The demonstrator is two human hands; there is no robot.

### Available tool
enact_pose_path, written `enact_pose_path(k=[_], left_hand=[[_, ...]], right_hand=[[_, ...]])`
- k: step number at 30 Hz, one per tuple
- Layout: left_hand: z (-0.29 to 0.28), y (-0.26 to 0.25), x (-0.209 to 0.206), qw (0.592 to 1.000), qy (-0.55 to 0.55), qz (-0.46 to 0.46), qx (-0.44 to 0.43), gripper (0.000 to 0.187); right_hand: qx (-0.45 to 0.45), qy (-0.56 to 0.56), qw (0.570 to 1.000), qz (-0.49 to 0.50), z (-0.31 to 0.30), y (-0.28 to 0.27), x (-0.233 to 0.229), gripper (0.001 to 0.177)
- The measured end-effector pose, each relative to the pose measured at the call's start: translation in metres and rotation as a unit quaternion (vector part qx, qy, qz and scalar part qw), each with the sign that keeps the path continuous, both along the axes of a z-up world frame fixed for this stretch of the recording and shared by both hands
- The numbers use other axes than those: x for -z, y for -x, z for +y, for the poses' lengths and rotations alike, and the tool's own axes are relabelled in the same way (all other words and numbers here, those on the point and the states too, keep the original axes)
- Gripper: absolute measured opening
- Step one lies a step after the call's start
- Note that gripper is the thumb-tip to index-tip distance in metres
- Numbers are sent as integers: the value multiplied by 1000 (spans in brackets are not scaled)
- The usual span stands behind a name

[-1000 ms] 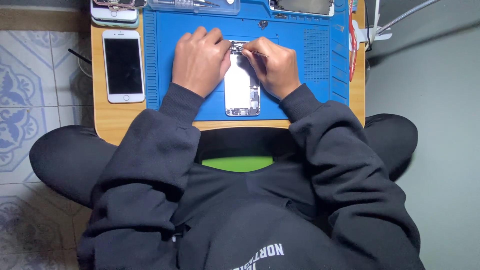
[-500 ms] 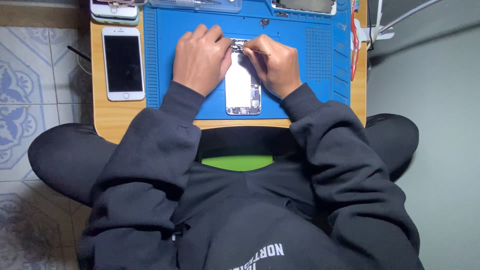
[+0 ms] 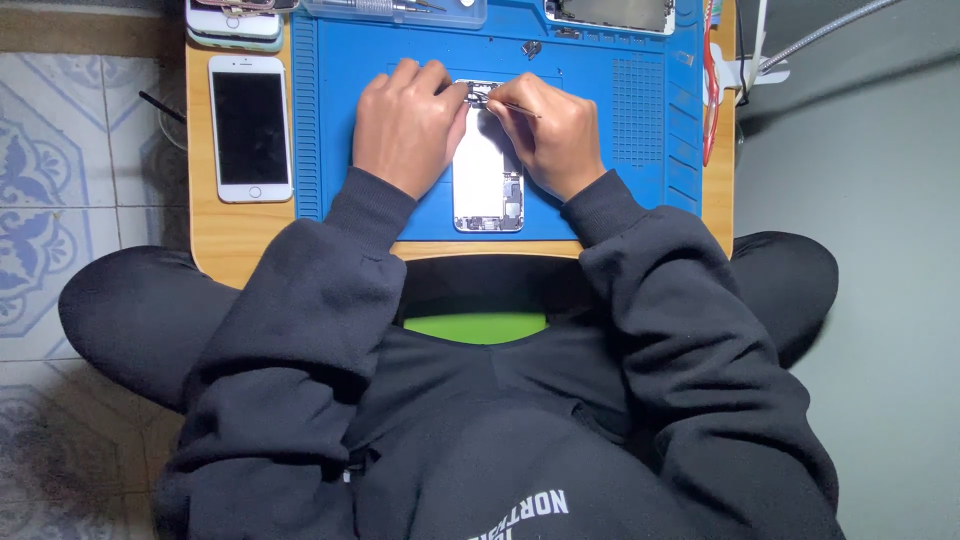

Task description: Applying small adhesive strips and internal components to a smartphone chassis using tweezers.

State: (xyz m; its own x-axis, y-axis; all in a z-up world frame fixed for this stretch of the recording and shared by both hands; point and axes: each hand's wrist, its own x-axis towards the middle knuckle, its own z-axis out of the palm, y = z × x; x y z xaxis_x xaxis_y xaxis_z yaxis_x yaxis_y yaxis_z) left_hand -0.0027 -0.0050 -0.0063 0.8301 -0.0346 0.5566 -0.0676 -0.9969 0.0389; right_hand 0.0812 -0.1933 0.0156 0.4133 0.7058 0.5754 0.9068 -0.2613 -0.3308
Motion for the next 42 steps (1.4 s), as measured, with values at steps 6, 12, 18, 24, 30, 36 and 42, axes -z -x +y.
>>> enact_pose_path(k=[6, 12, 18, 24, 30, 36, 42], left_hand=[[0, -1, 1, 999, -45, 5, -14, 12], [4, 0, -6, 997, -74, 9, -15, 10], [8, 0, -12, 997, -74, 11, 9, 9], [12, -2, -10, 996, -83, 8, 16, 10], [12, -3, -8, 996, -84, 10, 12, 10], [11, -2, -7, 997, -69, 16, 15, 11], [10, -2, -7, 998, -66, 14, 14, 11]], right_hand=[[3, 2, 1000, -1, 0, -1, 2, 8], [-1, -6, 1000, 5, -1, -1, 4, 8], [-1, -8, 1000, 0, -1, 0, 1, 8], [0, -10, 1000, 0, -1, 0, 1, 8], [1, -2, 1000, -5, -1, -1, 2, 8], [0, 0, 1000, 1, 0, 1, -1, 9], [-2, -17, 1000, 11, 0, 2, -2, 9]])
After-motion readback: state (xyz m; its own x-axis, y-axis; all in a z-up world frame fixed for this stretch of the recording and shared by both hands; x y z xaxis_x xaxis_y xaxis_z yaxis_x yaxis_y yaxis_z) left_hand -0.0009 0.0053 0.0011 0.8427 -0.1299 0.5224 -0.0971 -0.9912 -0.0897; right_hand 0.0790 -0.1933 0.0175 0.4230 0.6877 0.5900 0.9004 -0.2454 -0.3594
